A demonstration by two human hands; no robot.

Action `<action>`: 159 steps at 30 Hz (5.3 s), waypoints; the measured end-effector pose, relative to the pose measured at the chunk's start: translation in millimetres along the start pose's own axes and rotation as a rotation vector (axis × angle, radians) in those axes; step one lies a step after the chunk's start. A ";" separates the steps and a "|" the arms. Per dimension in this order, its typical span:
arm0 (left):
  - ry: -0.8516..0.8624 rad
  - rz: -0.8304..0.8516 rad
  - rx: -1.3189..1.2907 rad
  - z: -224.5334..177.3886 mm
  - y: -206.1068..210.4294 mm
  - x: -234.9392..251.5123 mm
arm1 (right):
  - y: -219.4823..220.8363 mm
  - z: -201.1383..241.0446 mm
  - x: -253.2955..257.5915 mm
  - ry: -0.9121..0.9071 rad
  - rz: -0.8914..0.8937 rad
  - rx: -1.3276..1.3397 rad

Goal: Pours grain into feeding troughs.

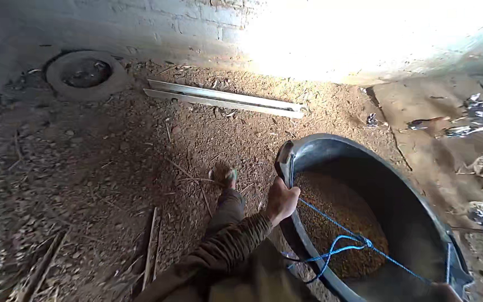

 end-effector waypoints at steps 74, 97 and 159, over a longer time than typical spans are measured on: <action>-1.030 -0.472 -0.183 179.9 -755.2 956.8 | 1562.4 74.3 105.6 0.268 1.589 -1.475; -1.023 -0.347 -0.083 126.2 -684.2 1004.1 | 1475.7 54.4 189.6 0.446 1.480 -1.430; -1.118 -0.192 0.015 66.3 -549.0 1013.1 | 1388.1 55.5 311.7 0.562 1.364 -1.352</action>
Point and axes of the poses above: each hand's wrist, its own x-axis towards the middle knuckle, its own y-axis out of the palm, z = x × y, the point moved 6 cm from there along x, towards the middle knuckle, and after that the axes turned 9 degrees about x, right-handed, at the moved point
